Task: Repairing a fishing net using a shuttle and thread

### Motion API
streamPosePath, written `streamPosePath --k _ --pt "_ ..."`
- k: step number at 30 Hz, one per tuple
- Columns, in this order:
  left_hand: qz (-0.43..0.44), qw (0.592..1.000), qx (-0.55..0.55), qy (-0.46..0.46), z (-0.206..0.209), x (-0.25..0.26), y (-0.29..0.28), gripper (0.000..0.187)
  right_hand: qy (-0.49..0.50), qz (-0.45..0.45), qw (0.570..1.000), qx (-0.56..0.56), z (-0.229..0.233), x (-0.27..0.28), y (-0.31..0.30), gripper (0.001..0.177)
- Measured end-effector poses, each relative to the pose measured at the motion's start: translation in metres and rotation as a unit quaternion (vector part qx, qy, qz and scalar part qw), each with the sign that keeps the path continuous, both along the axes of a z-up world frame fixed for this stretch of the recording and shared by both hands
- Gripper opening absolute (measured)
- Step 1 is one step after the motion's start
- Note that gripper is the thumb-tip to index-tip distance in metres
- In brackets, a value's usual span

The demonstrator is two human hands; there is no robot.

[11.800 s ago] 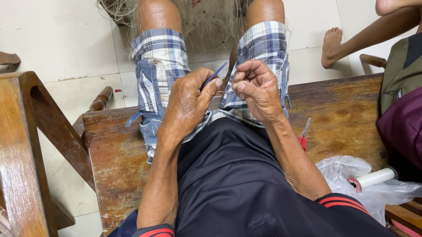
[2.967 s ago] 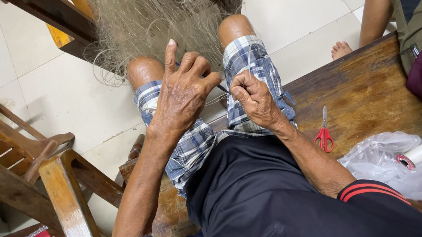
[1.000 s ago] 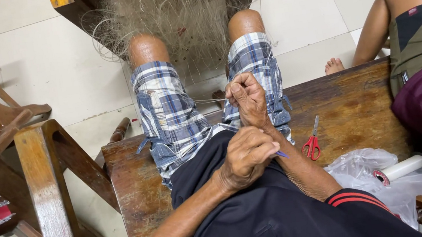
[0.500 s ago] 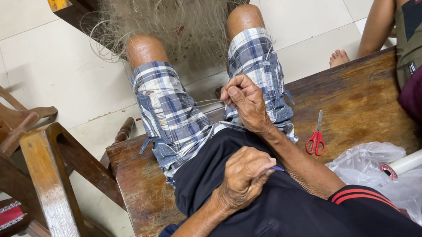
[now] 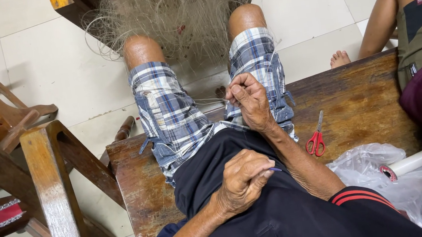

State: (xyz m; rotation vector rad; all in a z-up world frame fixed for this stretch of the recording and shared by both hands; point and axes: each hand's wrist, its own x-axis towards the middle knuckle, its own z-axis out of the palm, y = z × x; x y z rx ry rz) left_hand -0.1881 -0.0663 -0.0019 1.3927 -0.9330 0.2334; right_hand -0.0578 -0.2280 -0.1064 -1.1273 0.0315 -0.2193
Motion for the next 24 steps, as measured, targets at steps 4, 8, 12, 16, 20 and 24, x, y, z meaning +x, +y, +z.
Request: streamPosePath --k 4,8,12,16,20,24 --pt "-0.002 1.000 0.003 0.021 -0.003 -0.002 0.002 0.013 -0.023 0.019 0.999 0.022 0.003 -0.001 -0.003 0.027" --pt "-0.009 0.998 0.006 0.059 -0.007 -0.002 0.001 0.015 -0.033 0.022 0.999 0.038 -0.003 0.000 -0.006 0.028" --pt "-0.011 0.997 -0.001 0.073 -0.009 -0.003 -0.001 0.015 -0.043 0.021 0.999 -0.015 0.008 0.001 -0.007 0.024" --pt "-0.010 0.998 0.004 0.068 -0.014 -0.005 -0.003 0.015 -0.040 0.039 0.998 -0.038 0.016 0.001 -0.008 0.025" --pt "-0.008 0.997 0.013 0.070 -0.015 -0.006 -0.002 0.017 -0.026 0.035 0.999 -0.017 0.012 0.004 -0.005 0.024" --pt "0.000 0.998 0.028 0.061 -0.015 -0.005 0.000 0.017 -0.018 0.056 0.998 0.003 0.021 0.005 -0.008 0.021"
